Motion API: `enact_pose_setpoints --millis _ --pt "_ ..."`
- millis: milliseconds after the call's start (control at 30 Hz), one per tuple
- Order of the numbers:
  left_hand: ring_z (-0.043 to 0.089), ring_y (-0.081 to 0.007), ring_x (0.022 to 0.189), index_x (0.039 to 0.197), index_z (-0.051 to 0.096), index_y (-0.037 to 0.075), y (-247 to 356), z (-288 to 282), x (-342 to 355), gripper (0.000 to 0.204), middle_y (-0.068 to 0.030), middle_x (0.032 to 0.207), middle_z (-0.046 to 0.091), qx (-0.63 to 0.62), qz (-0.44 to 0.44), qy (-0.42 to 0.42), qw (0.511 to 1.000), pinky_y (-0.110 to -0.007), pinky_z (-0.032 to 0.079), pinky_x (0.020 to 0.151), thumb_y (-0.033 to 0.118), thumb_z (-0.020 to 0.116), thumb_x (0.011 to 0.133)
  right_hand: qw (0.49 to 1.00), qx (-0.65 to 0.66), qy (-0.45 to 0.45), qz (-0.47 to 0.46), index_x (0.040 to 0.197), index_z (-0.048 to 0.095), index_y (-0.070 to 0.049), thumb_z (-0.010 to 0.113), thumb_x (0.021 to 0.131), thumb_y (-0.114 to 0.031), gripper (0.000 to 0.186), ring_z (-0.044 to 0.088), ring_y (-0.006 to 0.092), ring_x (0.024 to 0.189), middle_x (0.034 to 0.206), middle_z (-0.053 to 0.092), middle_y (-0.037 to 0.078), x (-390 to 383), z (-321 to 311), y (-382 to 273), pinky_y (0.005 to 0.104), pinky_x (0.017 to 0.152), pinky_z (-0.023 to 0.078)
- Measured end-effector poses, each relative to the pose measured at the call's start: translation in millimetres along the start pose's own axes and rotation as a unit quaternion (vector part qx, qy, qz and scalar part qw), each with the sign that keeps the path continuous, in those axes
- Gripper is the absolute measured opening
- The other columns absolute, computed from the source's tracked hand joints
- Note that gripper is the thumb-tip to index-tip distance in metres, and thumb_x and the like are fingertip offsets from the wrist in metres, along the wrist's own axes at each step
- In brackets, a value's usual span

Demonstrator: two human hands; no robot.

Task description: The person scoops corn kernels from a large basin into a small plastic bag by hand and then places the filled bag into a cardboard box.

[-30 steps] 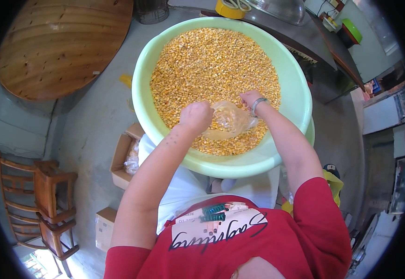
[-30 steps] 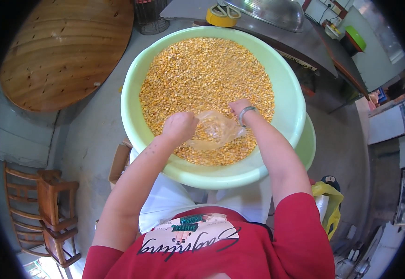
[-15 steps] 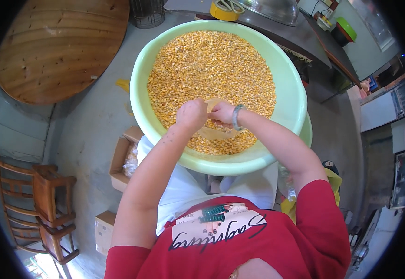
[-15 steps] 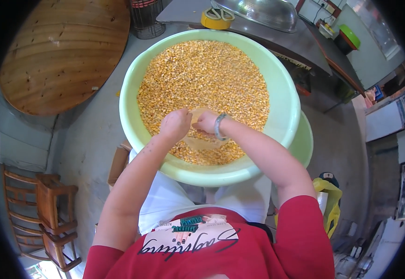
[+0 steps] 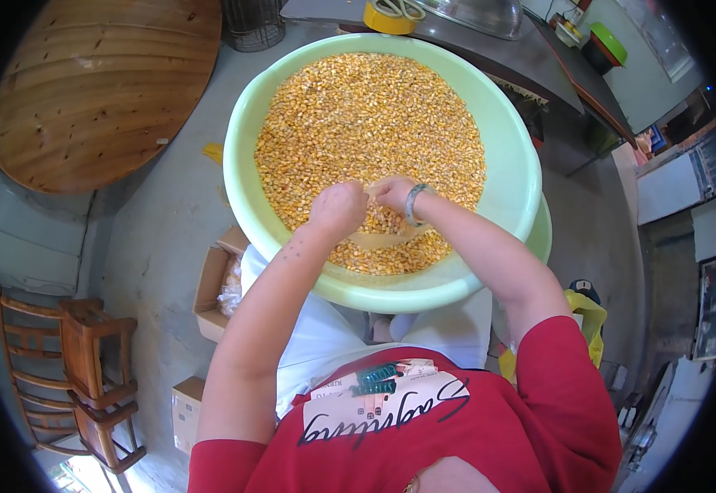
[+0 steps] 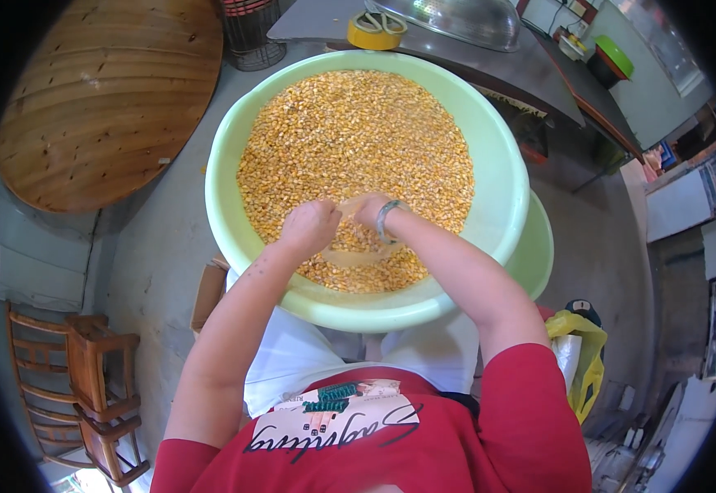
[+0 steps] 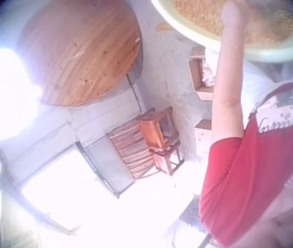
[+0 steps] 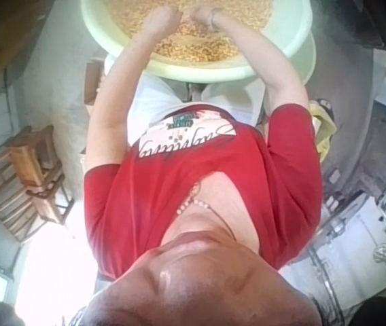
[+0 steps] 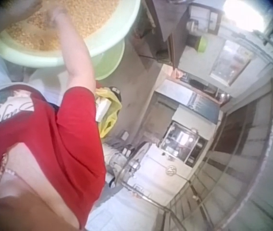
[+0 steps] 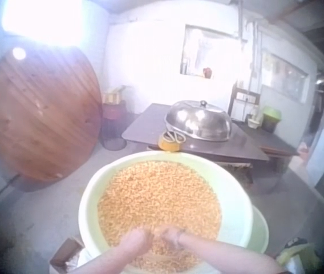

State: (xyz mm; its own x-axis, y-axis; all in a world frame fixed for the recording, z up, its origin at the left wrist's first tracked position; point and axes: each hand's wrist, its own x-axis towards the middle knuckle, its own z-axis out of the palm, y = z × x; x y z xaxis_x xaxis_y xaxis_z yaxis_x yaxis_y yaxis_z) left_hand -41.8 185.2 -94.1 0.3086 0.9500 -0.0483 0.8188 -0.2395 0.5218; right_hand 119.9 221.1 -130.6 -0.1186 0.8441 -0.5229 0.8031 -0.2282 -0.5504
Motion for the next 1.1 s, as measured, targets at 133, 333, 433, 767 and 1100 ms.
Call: enact_pose_setpoints --millis 133,333,433,767,1100 --pt "0.059 -0.0341 0.072 0.076 0.06 0.003 2 -5 -2 0.024 -0.019 0.073 0.061 -0.011 -0.001 -0.017 1.0 -0.043 0.047 0.068 0.025 0.053 0.077 0.997 -0.058 -0.006 -0.051 0.092 0.063 -0.002 0.052 0.077 -0.006 0.019 0.063 0.0197 0.074 0.084 0.064 0.01 -15 -16 -1 0.0306 0.063 0.052" --pt "0.059 -0.0333 0.073 0.077 0.06 0.003 -3 -5 -2 0.023 -0.0183 0.074 0.061 -0.002 -0.022 -0.011 1.0 -0.042 0.046 0.067 0.025 0.054 0.076 0.946 0.29 -0.028 -0.138 0.085 0.063 0.001 0.049 0.073 0.002 0.019 0.062 0.0167 0.065 0.078 0.063 0.014 -31 -85 -16 0.028 0.06 0.052" --pt "0.059 -0.0332 0.072 0.077 0.059 0.003 1 -3 0 0.022 -0.0178 0.074 0.061 0.004 -0.009 -0.018 1.0 -0.042 0.046 0.067 0.025 0.053 0.076 0.969 0.175 0.166 -0.058 0.086 0.064 -0.003 0.053 0.072 -0.006 0.018 0.062 0.02 0.066 0.079 0.064 0.014 14 -94 37 0.0313 0.063 0.051" --pt "0.061 -0.031 0.074 0.078 0.061 0.003 3 -8 -3 0.018 -0.0155 0.076 0.062 0.032 0.006 -0.04 0.999 -0.041 0.048 0.067 0.021 0.054 0.077 0.974 -0.225 -0.023 -0.013 0.09 0.063 -0.007 0.062 0.075 -0.033 0.03 0.062 0.0247 0.075 0.081 0.065 0.011 43 -14 74 0.0336 0.068 0.049" --pt "0.062 -0.0307 0.072 0.077 0.061 0.003 3 -10 -5 0.017 -0.0154 0.075 0.062 0.034 0.005 -0.04 0.999 -0.04 0.049 0.065 0.018 0.053 0.076 0.995 -0.041 -0.087 0.033 0.089 0.061 -0.005 0.057 0.08 -0.03 0.026 0.06 0.0193 0.061 0.074 0.063 0.01 38 2 72 0.0334 0.052 0.049"
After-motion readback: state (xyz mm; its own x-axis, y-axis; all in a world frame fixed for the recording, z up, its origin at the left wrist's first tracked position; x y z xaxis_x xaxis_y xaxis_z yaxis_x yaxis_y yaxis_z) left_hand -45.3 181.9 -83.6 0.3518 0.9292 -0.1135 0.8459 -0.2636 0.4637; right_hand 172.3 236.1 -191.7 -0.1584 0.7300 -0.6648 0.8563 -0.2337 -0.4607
